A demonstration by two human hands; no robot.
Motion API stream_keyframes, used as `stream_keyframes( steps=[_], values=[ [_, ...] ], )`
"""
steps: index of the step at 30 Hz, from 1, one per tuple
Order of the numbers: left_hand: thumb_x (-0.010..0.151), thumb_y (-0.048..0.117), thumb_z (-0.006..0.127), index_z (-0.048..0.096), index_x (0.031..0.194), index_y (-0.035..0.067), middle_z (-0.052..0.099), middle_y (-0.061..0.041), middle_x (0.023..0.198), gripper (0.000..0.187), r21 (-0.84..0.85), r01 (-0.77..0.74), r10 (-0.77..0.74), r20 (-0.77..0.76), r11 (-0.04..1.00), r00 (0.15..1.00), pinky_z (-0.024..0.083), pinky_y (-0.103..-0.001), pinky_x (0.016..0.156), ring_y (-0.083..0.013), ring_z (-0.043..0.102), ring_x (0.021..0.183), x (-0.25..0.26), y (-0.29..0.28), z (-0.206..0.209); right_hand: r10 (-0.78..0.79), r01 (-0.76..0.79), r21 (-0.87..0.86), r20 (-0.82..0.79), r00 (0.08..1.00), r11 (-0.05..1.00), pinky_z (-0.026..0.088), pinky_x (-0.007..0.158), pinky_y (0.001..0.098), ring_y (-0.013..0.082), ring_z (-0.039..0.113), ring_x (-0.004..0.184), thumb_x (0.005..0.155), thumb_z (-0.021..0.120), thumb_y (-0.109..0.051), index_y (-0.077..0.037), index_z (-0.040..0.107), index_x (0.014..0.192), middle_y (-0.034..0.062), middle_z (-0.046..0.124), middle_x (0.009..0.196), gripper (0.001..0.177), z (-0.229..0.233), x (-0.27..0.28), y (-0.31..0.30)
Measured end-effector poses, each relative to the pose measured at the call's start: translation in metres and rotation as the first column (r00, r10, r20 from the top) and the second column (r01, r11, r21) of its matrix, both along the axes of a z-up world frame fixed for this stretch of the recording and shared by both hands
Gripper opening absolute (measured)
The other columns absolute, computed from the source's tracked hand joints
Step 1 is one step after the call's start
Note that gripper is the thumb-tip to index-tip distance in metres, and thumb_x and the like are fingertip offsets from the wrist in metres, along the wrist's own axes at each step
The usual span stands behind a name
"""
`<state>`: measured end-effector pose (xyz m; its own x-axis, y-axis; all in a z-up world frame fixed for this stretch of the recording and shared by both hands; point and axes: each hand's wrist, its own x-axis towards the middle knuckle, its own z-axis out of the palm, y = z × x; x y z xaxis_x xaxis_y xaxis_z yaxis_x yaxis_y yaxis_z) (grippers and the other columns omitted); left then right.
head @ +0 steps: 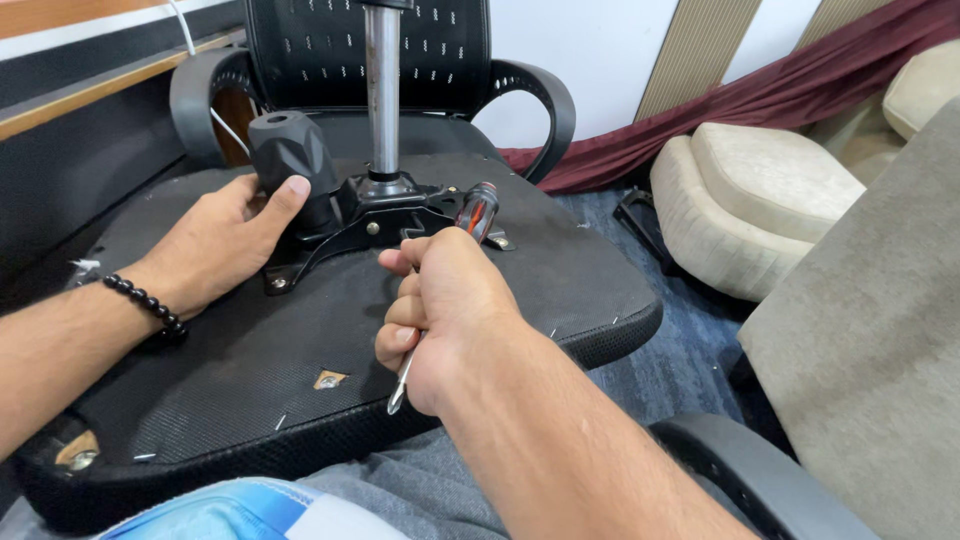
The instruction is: The person uses a screwdriver to tighten screws on the underside of an office chair seat, securing the gas lift mechanism to the seat base. The hands hold the chair steady while turning the screwdriver repeatedly.
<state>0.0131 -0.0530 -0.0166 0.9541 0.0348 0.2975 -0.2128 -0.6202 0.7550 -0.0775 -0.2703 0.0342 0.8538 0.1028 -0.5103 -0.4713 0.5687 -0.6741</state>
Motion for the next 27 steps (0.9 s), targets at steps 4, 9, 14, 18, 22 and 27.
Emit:
stream_keyframes(
  steps=[4, 9, 14, 18, 22, 27],
  values=[
    [0.1, 0.058, 0.048, 0.06, 0.134, -0.002, 0.072, -0.02, 0.115, 0.069, 0.073, -0.052, 0.054, -0.022, 0.996, 0.998, 0.052, -0.034, 0.094, -0.0232, 0.069, 0.107, 0.001, 0.001, 0.001, -0.001, 0.001, 0.019, -0.019, 1.0, 1.0, 0.019, 0.043, 0.0247, 0.0052, 0.015, 0.039, 0.094, 0.056, -0.015, -0.009, 0.059, 0.087, -0.0105, 0.023, 0.05, 0.01, 0.001, -0.001, 0.0],
    [0.099, 0.056, 0.05, 0.058, 0.135, 0.0, 0.071, -0.019, 0.117, 0.067, -0.037, -0.016, 0.014, -0.047, 0.999, 0.999, 0.052, -0.034, 0.095, -0.0225, 0.068, 0.109, 0.001, 0.0, 0.0, 0.002, -0.003, -0.009, -0.036, 0.999, 1.0, 0.02, 0.042, 0.0245, 0.0052, 0.016, 0.039, 0.094, 0.056, -0.015, -0.009, 0.059, 0.086, -0.0103, 0.023, 0.05, 0.011, 0.007, -0.003, 0.0],
    [0.098, 0.055, 0.051, 0.062, 0.13, -0.001, 0.072, -0.018, 0.117, 0.066, -0.034, -0.02, 0.018, -0.056, 0.999, 0.998, 0.053, -0.035, 0.091, -0.0232, 0.068, 0.107, -0.009, -0.008, 0.008, -0.039, 0.037, -0.034, -0.085, 0.996, 0.999, 0.019, 0.041, 0.0243, 0.0046, 0.016, 0.039, 0.094, 0.055, -0.013, -0.009, 0.06, 0.085, -0.01, 0.025, 0.05, 0.011, 0.013, -0.006, -0.001],
    [0.089, 0.051, 0.066, 0.062, 0.126, -0.002, 0.073, -0.016, 0.11, 0.065, 0.165, -0.079, 0.09, -0.06, 0.983, 0.994, 0.058, -0.036, 0.086, -0.0234, 0.072, 0.098, -0.019, -0.012, 0.025, -0.07, 0.069, -0.012, -0.095, 0.993, 0.998, 0.019, 0.041, 0.0255, 0.0057, 0.016, 0.04, 0.093, 0.057, -0.012, -0.009, 0.058, 0.085, -0.0093, 0.025, 0.051, 0.008, 0.014, -0.017, 0.008],
    [0.083, 0.044, 0.074, 0.068, 0.116, 0.001, 0.075, -0.016, 0.1, 0.055, 0.103, -0.103, 0.116, -0.125, 0.989, 0.985, 0.061, -0.037, 0.077, -0.0232, 0.074, 0.086, -0.028, -0.013, 0.037, -0.064, 0.067, 0.035, -0.084, 0.994, 0.997, 0.018, 0.041, 0.0276, 0.0073, 0.017, 0.041, 0.093, 0.056, -0.017, -0.009, 0.057, 0.089, -0.0071, 0.024, 0.052, 0.009, 0.016, -0.036, 0.017],
    [0.08, 0.042, 0.077, 0.071, 0.105, 0.003, 0.075, -0.011, 0.096, 0.046, 0.055, -0.081, 0.085, -0.08, 0.995, 0.993, 0.057, -0.034, 0.074, -0.0187, 0.072, 0.083, -0.034, -0.016, 0.04, -0.018, 0.025, 0.063, -0.11, 0.994, 0.998, 0.019, 0.041, 0.0285, 0.008, 0.018, 0.041, 0.094, 0.055, -0.019, -0.011, 0.058, 0.094, -0.0065, 0.023, 0.053, 0.009, 0.012, -0.054, 0.012]
  ],
)
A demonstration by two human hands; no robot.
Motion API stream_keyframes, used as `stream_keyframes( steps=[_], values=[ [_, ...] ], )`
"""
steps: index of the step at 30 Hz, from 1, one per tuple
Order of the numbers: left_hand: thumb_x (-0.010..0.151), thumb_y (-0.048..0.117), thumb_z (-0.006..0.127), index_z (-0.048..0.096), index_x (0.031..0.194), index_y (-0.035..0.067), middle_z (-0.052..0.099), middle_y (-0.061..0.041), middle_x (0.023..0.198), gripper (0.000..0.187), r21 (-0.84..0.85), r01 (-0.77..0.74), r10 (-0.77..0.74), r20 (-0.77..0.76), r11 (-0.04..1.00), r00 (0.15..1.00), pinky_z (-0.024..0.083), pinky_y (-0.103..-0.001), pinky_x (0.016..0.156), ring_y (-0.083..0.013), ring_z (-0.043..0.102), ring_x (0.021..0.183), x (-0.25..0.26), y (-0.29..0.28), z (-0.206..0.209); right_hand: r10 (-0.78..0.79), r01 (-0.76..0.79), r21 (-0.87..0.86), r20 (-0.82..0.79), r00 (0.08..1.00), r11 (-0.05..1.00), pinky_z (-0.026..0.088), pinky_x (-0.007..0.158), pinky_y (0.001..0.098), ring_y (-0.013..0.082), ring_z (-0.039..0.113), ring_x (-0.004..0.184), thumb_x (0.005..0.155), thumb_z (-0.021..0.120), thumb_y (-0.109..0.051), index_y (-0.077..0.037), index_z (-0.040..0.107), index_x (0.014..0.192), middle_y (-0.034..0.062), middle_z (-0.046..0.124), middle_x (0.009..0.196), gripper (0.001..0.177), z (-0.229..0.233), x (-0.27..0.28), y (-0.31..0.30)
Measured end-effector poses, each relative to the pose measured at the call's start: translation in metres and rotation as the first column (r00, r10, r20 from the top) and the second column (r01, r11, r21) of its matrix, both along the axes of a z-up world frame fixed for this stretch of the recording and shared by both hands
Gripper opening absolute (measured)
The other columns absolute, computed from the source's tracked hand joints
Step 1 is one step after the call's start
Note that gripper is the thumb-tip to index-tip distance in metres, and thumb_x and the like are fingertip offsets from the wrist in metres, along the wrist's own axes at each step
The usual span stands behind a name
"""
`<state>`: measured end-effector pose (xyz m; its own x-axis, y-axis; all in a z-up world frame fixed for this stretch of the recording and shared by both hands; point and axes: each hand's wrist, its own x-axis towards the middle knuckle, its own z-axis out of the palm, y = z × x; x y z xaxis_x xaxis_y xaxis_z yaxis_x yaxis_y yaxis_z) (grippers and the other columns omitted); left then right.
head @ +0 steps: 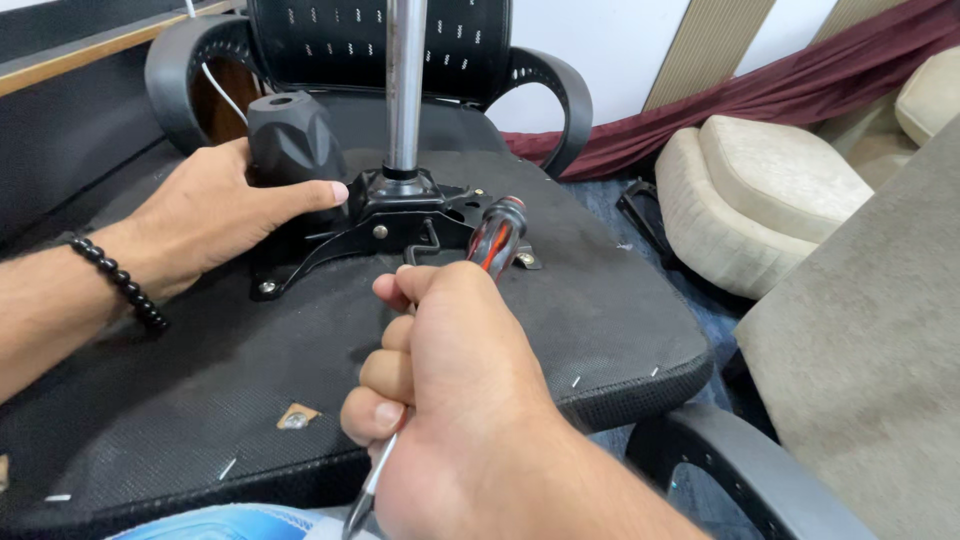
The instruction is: The person uses a screwdriver to tighten screws on the underside of an office chair seat, securing the gas lift mechanism to the seat base. The hands hold the chair steady while turning the screwdriver repeatedly.
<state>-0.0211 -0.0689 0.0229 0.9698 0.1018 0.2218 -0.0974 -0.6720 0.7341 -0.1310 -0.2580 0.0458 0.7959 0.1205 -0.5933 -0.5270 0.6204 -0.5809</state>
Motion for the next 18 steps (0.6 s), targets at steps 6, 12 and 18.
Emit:
stream_keyframes(
  steps=[6, 12, 18],
  values=[
    [0.079, 0.043, 0.078, 0.072, 0.106, 0.003, 0.075, -0.011, 0.095, 0.049, -0.105, 0.012, -0.019, -0.068, 0.994, 0.998, 0.057, -0.032, 0.077, -0.0187, 0.071, 0.084, 0.009, -0.004, -0.001, 0.157, -0.157, 0.013, 0.028, 0.987, 0.988, 0.028, 0.039, 0.0226, 0.0035, 0.025, 0.038, 0.096, 0.053, -0.025, -0.013, 0.058, 0.086, -0.0109, 0.029, 0.05, 0.016, -0.002, 0.019, -0.016],
    [0.08, 0.041, 0.079, 0.059, 0.126, 0.005, 0.07, -0.01, 0.112, 0.061, -0.245, 0.099, -0.11, -0.032, 0.964, 0.993, 0.056, -0.029, 0.084, -0.0164, 0.069, 0.1, 0.025, -0.008, -0.012, 0.416, -0.388, -0.215, 0.104, 0.903, 0.896, 0.044, 0.047, 0.0249, 0.0089, 0.044, 0.043, 0.102, 0.048, -0.037, -0.009, 0.059, 0.086, -0.0042, 0.046, 0.054, 0.034, -0.002, 0.073, -0.034],
    [0.08, 0.039, 0.077, 0.058, 0.124, 0.005, 0.066, -0.007, 0.112, 0.058, -0.309, 0.169, -0.161, 0.05, 0.936, 0.986, 0.054, -0.031, 0.085, -0.0166, 0.065, 0.1, 0.026, -0.004, -0.025, 0.169, -0.155, -0.073, 0.279, 0.945, 0.985, 0.035, 0.039, 0.0238, 0.0043, 0.036, 0.038, 0.098, 0.053, -0.029, -0.016, 0.05, 0.075, -0.0074, 0.042, 0.052, 0.026, -0.035, 0.091, 0.003]
  ],
)
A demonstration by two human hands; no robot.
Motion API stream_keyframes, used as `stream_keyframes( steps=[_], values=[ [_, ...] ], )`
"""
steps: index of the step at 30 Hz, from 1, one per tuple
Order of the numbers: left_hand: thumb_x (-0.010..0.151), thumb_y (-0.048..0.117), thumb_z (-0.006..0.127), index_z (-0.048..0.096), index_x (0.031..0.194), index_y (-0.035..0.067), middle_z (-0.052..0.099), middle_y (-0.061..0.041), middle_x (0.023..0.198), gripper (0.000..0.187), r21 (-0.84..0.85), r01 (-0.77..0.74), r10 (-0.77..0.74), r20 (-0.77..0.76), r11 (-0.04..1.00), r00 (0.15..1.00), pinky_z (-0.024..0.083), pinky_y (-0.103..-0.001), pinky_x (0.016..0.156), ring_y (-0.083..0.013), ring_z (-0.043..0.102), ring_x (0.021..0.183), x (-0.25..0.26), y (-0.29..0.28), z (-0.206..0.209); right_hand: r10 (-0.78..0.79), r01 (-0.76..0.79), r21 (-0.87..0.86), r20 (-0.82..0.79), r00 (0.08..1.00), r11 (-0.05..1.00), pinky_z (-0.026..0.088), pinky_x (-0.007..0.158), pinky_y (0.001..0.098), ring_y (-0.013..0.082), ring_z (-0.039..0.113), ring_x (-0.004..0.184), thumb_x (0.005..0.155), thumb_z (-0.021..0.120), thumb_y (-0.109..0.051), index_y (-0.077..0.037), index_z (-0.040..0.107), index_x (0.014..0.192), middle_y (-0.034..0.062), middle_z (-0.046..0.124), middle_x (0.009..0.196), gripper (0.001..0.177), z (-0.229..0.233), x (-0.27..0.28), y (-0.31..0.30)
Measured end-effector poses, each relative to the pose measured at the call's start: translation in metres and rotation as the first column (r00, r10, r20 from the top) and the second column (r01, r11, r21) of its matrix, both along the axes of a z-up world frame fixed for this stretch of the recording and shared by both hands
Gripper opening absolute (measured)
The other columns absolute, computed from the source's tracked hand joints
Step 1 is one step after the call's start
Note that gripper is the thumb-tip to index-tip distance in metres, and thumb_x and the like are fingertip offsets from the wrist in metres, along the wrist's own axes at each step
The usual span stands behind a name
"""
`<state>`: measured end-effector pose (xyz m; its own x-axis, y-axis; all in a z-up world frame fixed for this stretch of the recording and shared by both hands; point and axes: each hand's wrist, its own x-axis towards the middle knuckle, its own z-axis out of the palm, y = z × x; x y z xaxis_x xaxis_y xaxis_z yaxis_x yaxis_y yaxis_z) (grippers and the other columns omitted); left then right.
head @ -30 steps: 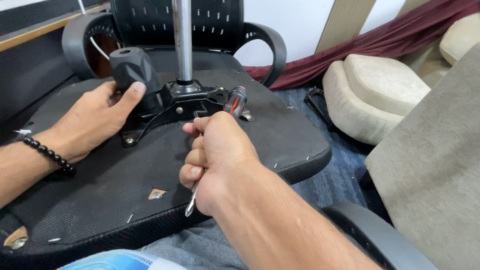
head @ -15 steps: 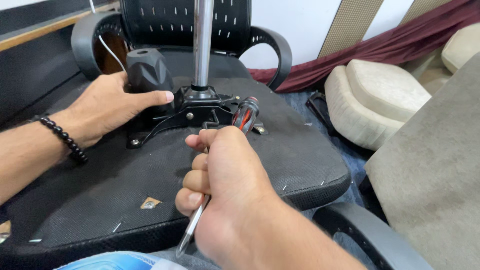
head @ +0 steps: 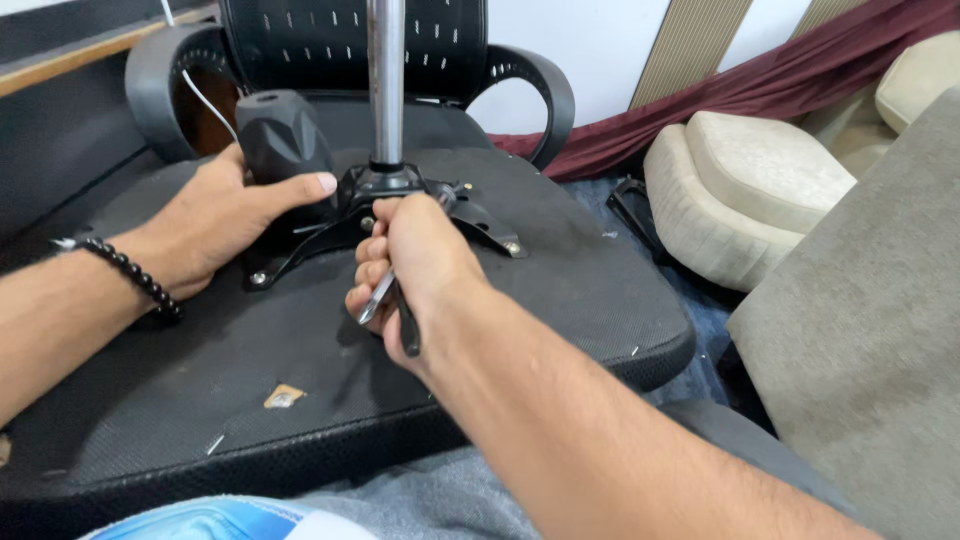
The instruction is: The person uses a screwdriver to tighten screws on the underside of an office chair seat, securing the gas lift mechanism to the seat base. The hands hold the chair steady while turning the screwdriver repeatedly.
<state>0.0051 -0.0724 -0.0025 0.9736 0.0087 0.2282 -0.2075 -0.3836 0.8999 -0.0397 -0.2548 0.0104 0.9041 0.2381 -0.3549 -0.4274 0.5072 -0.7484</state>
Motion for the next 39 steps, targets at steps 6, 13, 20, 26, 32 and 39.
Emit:
stream_keyframes(
  steps=[6, 13, 20, 26, 32, 39],
  values=[
    [0.075, 0.041, 0.078, 0.063, 0.118, 0.01, 0.068, -0.007, 0.109, 0.054, 0.001, -0.033, 0.033, -0.118, 0.999, 0.992, 0.051, -0.031, 0.089, -0.0153, 0.065, 0.101, -0.004, 0.009, 0.009, -0.154, 0.153, -0.068, -0.013, 0.988, 0.986, 0.032, 0.039, 0.0266, 0.0073, 0.035, 0.038, 0.092, 0.052, -0.018, -0.015, 0.049, 0.074, -0.0037, 0.044, 0.054, 0.018, 0.007, -0.02, 0.016],
    [0.076, 0.035, 0.078, 0.068, 0.105, 0.014, 0.066, -0.002, 0.1, 0.037, -0.087, -0.036, 0.019, -0.192, 0.996, 0.981, 0.041, -0.031, 0.083, -0.0133, 0.055, 0.093, -0.014, 0.003, 0.012, -0.169, 0.164, -0.068, -0.079, 0.982, 0.984, 0.032, 0.042, 0.0268, 0.0082, 0.039, 0.043, 0.093, 0.054, -0.021, -0.013, 0.051, 0.082, -0.0019, 0.045, 0.057, 0.014, 0.02, -0.046, 0.014],
    [0.079, 0.032, 0.077, 0.07, 0.092, 0.011, 0.069, -0.001, 0.093, 0.026, -0.074, -0.003, -0.018, -0.283, 0.997, 0.959, 0.039, -0.032, 0.088, -0.0137, 0.054, 0.092, -0.019, 0.01, 0.019, -0.183, 0.173, -0.091, -0.12, 0.976, 0.981, 0.031, 0.043, 0.0275, 0.0084, 0.038, 0.044, 0.094, 0.051, -0.025, -0.01, 0.05, 0.083, -0.0018, 0.045, 0.056, 0.018, 0.026, -0.063, 0.023],
    [0.079, 0.035, 0.075, 0.067, 0.107, 0.012, 0.068, -0.003, 0.101, 0.036, -0.065, -0.02, 0.005, -0.222, 0.998, 0.975, 0.043, -0.033, 0.091, -0.0129, 0.06, 0.099, -0.026, 0.001, 0.016, -0.091, 0.089, -0.033, -0.074, 0.993, 0.995, 0.036, 0.044, 0.0274, 0.0084, 0.04, 0.044, 0.095, 0.052, -0.03, -0.013, 0.051, 0.083, -0.0026, 0.045, 0.058, 0.021, 0.026, -0.064, 0.012],
    [0.083, 0.046, 0.071, 0.064, 0.116, 0.007, 0.071, -0.007, 0.106, 0.051, 0.041, 0.019, -0.016, -0.067, 0.999, 0.998, 0.055, -0.029, 0.083, -0.0133, 0.067, 0.095, -0.02, 0.008, -0.006, 0.049, -0.011, -0.353, 0.098, 0.994, 0.935, 0.047, 0.056, 0.0292, 0.0107, 0.051, 0.056, 0.101, 0.051, -0.043, -0.01, 0.061, 0.09, -0.0003, 0.058, 0.066, 0.036, 0.029, -0.069, -0.025],
    [0.103, 0.049, 0.061, 0.059, 0.115, -0.007, 0.065, -0.013, 0.097, 0.057, 0.362, -0.36, 0.219, 0.377, 0.86, 0.9, 0.051, -0.034, 0.083, -0.0211, 0.065, 0.093, -0.022, 0.022, -0.011, 0.01, 0.585, -0.536, 0.743, 0.67, 0.608, 0.046, 0.061, 0.0334, 0.0097, 0.058, 0.065, 0.102, 0.039, -0.066, -0.008, 0.075, 0.089, 0.0007, 0.057, 0.067, 0.07, 0.04, -0.053, -0.048]
  ],
)
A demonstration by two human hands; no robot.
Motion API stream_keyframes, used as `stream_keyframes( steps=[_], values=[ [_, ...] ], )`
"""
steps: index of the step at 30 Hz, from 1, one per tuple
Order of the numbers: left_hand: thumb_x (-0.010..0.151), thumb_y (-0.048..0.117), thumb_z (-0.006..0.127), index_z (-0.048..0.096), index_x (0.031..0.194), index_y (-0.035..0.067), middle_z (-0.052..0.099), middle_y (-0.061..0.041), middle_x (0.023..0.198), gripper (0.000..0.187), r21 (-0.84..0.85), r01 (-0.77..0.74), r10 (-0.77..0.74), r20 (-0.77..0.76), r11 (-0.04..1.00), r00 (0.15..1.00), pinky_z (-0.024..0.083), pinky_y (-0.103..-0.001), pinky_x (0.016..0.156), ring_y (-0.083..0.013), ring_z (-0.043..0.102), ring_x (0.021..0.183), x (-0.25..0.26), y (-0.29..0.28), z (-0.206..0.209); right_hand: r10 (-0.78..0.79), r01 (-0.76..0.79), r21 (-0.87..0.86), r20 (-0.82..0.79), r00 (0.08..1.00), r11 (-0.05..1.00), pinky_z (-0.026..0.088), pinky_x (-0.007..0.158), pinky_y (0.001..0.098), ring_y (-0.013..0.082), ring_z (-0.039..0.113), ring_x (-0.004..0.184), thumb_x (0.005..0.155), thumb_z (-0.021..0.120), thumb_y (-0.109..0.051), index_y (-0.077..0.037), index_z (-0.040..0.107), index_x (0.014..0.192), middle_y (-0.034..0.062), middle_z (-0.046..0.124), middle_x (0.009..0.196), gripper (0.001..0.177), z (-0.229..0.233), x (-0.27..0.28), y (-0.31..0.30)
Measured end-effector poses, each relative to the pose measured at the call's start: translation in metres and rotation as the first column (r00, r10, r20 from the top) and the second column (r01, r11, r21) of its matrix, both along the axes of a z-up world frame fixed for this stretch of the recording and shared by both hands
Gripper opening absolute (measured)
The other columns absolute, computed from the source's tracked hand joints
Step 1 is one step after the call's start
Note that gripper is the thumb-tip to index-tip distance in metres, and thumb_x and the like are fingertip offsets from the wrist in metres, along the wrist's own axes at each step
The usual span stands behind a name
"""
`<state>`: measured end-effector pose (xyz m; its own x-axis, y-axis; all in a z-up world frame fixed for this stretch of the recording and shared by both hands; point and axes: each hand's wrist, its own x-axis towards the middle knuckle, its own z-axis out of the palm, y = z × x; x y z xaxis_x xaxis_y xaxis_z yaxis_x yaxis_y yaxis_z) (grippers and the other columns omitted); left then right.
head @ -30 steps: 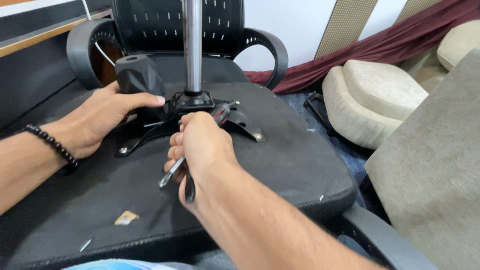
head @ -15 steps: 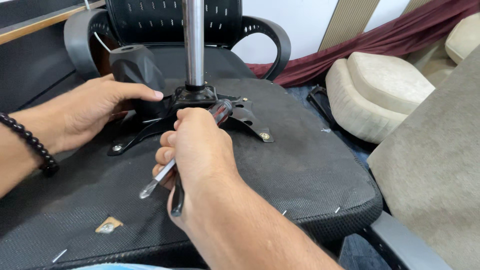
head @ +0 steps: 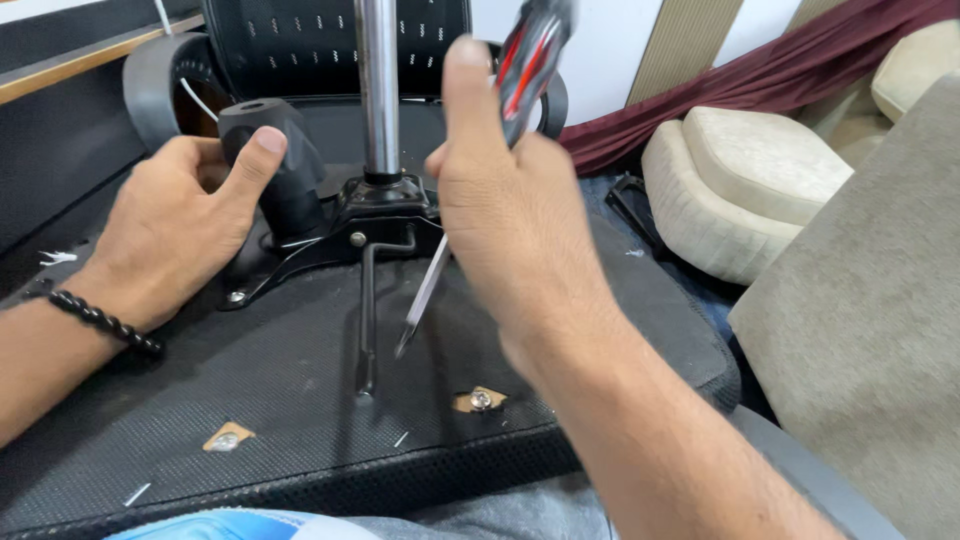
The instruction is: The person uses a screwdriver to tighten screws on the underside of an office chair seat, securing the gas lift mechanism to the seat base. The hands hold the chair steady while turning the screwdriver repeatedly.
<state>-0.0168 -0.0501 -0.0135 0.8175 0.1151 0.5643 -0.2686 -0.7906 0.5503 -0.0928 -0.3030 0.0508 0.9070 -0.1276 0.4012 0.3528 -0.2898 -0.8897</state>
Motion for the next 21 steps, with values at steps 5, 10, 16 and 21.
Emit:
stream_keyframes(
  steps=[5, 10, 16, 21],
  values=[
    [0.108, 0.023, 0.07, 0.063, 0.112, -0.009, 0.067, -0.021, 0.106, 0.033, 0.196, 0.009, -0.098, 0.449, 0.981, 0.888, 0.056, -0.031, 0.074, -0.0229, 0.069, 0.093, -0.022, -0.011, 0.008, -0.042, 0.044, -0.016, 0.14, 0.989, 0.999, 0.049, 0.058, 0.0295, 0.0086, 0.054, 0.063, 0.101, 0.053, -0.058, -0.006, 0.066, 0.084, -0.0021, 0.056, 0.067, 0.056, -0.006, 0.002, -0.006],
    [0.099, 0.022, 0.07, 0.068, 0.112, 0.003, 0.073, -0.006, 0.094, 0.023, 0.098, 0.303, -0.317, 0.182, 0.948, 0.931, 0.058, -0.026, 0.065, -0.0134, 0.072, 0.076, -0.035, -0.039, 0.012, -0.079, 0.09, 0.174, -0.069, 0.994, 0.981, 0.051, 0.044, 0.026, 0.009, 0.056, 0.046, 0.094, 0.064, -0.043, -0.01, 0.065, 0.09, -0.001, 0.056, 0.06, 0.034, -0.018, -0.012, -0.003],
    [0.082, 0.015, 0.076, 0.069, 0.111, 0.002, 0.065, -0.008, 0.099, 0.032, 0.334, 0.444, -0.494, 0.076, 0.831, 0.866, 0.056, -0.029, 0.069, -0.0146, 0.063, 0.074, -0.031, -0.05, 0.013, -0.179, 0.182, 0.116, -0.034, 0.983, 0.977, 0.055, 0.044, 0.0225, 0.0071, 0.065, 0.048, 0.087, 0.07, -0.039, -0.006, 0.071, 0.093, 0.0001, 0.066, 0.066, 0.034, -0.02, -0.025, -0.002],
    [0.083, 0.017, 0.076, 0.069, 0.107, 0.003, 0.063, -0.008, 0.097, 0.029, 0.241, 0.354, -0.36, -0.021, 0.904, 0.933, 0.057, -0.03, 0.066, -0.0158, 0.063, 0.071, -0.031, -0.05, 0.015, -0.127, 0.124, 0.127, 0.012, 0.992, 0.984, 0.059, 0.053, 0.0218, 0.0067, 0.072, 0.059, 0.085, 0.075, -0.032, -0.005, 0.074, 0.097, 0.0046, 0.074, 0.073, 0.03, -0.031, -0.023, -0.002]
  ],
)
